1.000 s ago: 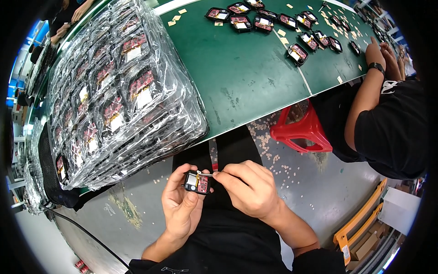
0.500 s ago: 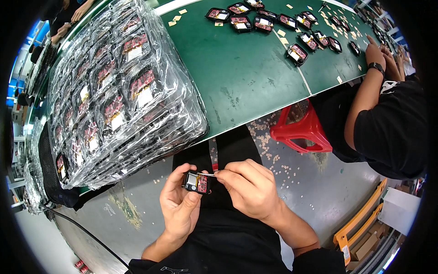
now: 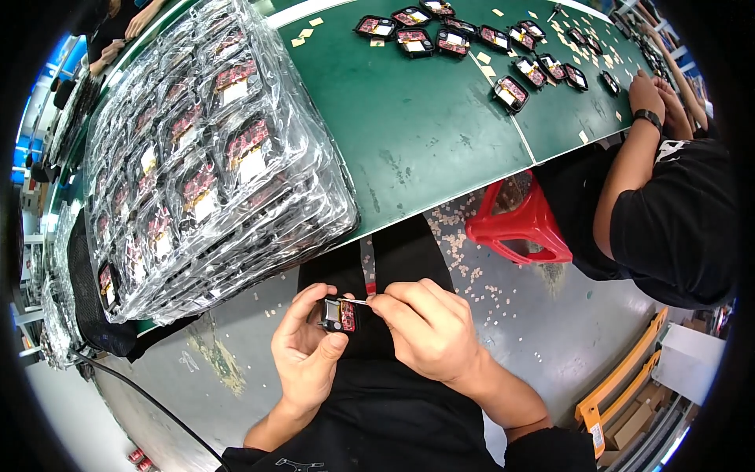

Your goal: The recorder uses tweezers to assemble or rework small electronic components inside square plastic casings at a factory assembly line.

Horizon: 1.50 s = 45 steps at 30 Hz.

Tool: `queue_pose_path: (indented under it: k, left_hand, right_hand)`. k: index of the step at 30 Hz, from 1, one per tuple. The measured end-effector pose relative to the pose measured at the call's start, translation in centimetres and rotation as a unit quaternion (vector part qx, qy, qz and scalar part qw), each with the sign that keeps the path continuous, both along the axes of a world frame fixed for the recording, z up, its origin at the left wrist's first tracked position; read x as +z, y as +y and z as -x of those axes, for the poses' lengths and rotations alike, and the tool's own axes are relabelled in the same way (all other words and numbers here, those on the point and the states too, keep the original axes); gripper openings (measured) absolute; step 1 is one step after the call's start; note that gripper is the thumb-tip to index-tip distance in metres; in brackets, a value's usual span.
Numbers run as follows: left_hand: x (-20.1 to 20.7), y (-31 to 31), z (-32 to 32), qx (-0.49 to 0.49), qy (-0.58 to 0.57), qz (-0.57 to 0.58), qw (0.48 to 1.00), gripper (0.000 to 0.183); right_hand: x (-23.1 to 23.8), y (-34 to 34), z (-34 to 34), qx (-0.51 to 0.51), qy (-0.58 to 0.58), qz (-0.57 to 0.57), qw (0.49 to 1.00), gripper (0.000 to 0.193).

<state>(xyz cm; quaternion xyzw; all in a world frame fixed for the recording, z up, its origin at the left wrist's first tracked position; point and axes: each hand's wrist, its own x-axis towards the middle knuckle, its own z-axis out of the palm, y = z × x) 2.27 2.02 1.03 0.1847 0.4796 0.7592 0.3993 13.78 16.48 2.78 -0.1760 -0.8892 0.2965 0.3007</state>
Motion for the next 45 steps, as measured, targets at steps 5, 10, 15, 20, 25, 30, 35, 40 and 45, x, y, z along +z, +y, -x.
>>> queue_pose_path:
  k: [5,10,15,20,25,30,35,40,45]
  left_hand:
    - [0.2,0.0,0.2,0.003,0.018,-0.004,1.0,0.057]
    - [0.1,0.0,0.4,-0.008,0.016,-0.012,1.0,0.057]
    - [0.3,-0.1,0.5,-0.02,0.015,-0.003,1.0,0.057]
    - [0.6,0.0,0.0,-0.002,-0.042,0.001,0.999,0.057]
    - [0.5,0.0,-0.3,0.007,-0.1,0.01,0.995,0.058]
    - [0.6,0.2,-0.5,0.024,-0.093,0.007,0.995,0.059]
    - [0.5,0.3,-0.2,0.019,-0.069,0.002,0.997,0.059]
    - [0.4,0.2,-0.2,0.019,-0.066,0.001,0.998,0.059]
    - [0.7,0.4,0.0,0.023,-0.086,0.008,0.996,0.06]
  right_hand:
    - [0.1,0.0,-0.1,-0.006,0.002,-0.039,0.999,0.029]
    - [0.2,0.2,-0.1,0.002,0.003,-0.037,0.999,0.03]
    - [0.1,0.0,0.0,0.007,0.002,-0.023,1.0,0.028]
    - [0.2,-0.8,0.2,-0.028,0.009,0.033,0.999,0.02]
    - [0.0,-0.9,0.3,-0.034,0.021,0.044,0.998,0.021]
    - [0.0,-0.9,0.2,-0.033,0.019,0.035,0.999,0.023]
    - [-0.2,-0.8,0.2,-0.033,0.02,0.026,0.999,0.024]
    - [0.1,-0.6,0.3,-0.032,0.022,0.012,0.999,0.025]
    - [0.0,-0.4,0.2,-0.041,0.026,-0.017,0.999,0.026]
